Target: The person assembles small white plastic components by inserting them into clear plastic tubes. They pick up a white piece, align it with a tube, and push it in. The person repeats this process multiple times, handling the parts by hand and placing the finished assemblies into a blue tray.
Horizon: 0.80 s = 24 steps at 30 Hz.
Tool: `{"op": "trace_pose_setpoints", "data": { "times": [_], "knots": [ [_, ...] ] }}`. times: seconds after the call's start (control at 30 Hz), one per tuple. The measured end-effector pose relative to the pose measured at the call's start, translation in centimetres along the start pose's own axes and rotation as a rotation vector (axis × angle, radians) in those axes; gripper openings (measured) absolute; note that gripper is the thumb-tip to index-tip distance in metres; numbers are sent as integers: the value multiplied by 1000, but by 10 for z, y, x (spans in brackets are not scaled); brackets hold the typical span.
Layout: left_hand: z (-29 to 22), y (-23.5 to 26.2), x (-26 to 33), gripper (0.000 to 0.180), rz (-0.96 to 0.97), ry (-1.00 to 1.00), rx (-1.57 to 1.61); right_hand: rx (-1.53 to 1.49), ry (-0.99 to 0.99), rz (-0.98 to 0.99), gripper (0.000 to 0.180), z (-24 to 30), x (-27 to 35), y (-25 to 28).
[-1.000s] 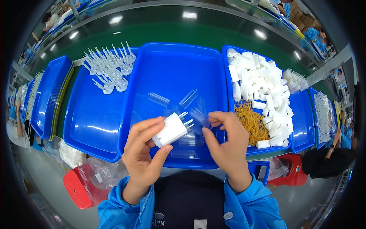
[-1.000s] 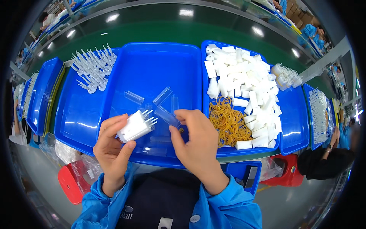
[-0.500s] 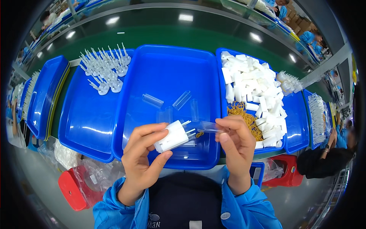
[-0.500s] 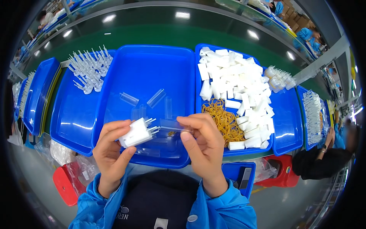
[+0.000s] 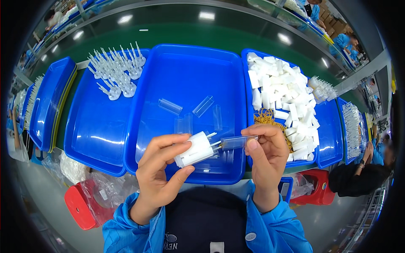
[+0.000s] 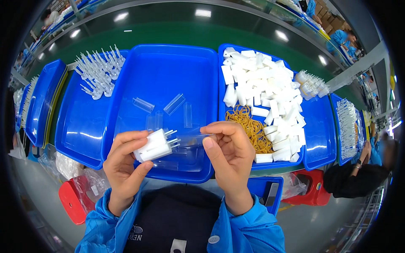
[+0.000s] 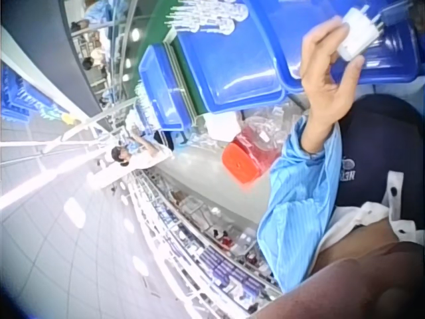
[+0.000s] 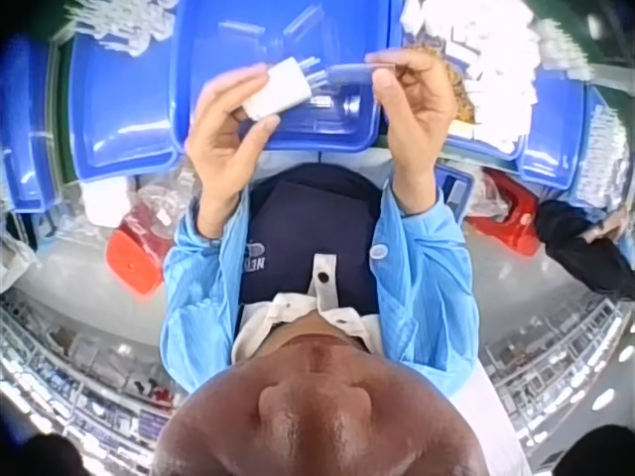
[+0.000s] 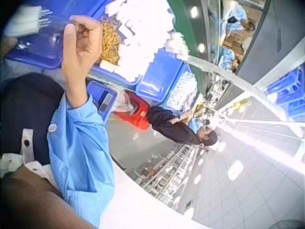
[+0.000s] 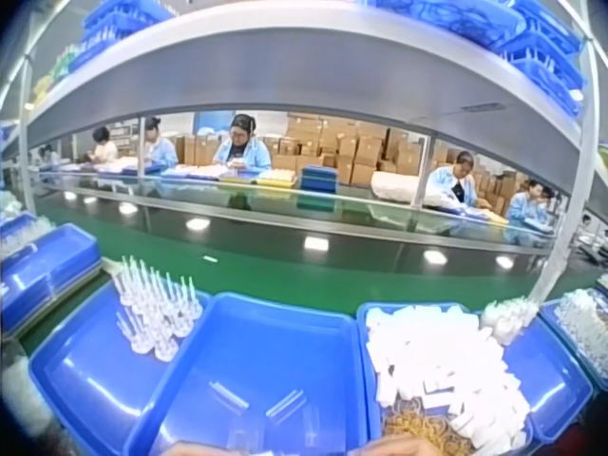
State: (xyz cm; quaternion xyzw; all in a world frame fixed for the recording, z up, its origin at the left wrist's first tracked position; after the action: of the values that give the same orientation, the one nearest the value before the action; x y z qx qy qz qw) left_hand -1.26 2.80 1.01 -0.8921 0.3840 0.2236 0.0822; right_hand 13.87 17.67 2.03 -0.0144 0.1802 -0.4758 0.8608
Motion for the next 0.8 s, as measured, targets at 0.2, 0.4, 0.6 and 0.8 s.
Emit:
{"op": "trace_pose_setpoints", "data": {
  "times": [0.2, 0.4, 0.6, 0.8],
  "knots": [
    [-2, -1, -1, 39, 33, 1, -11, 19, 3, -3, 16, 3, -4, 1],
    [0, -2, -1, 38, 27, 4, -1, 29, -67, 67, 15, 2, -2, 0],
    [0, -1, -1, 38, 29, 2, 10, 8, -87, 33, 15, 2, -7, 5],
    [-1, -2, -2, 38, 35, 8, 18, 1, -123, 88, 14, 5, -4, -1]
  ]
}}
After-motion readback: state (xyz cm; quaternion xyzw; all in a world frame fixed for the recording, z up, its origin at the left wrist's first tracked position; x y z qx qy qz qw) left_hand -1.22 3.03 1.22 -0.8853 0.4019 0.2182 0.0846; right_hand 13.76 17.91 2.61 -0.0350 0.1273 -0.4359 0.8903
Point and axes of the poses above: each hand's wrist, its own x-axis away from the middle knuckle, its own y-axis out of the back of the hand, z = x × y, the point moved 3 cm from there along -x, towards the middle knuckle, and after that the axes turned 6 degrees about -z, right-handed, at the moved point
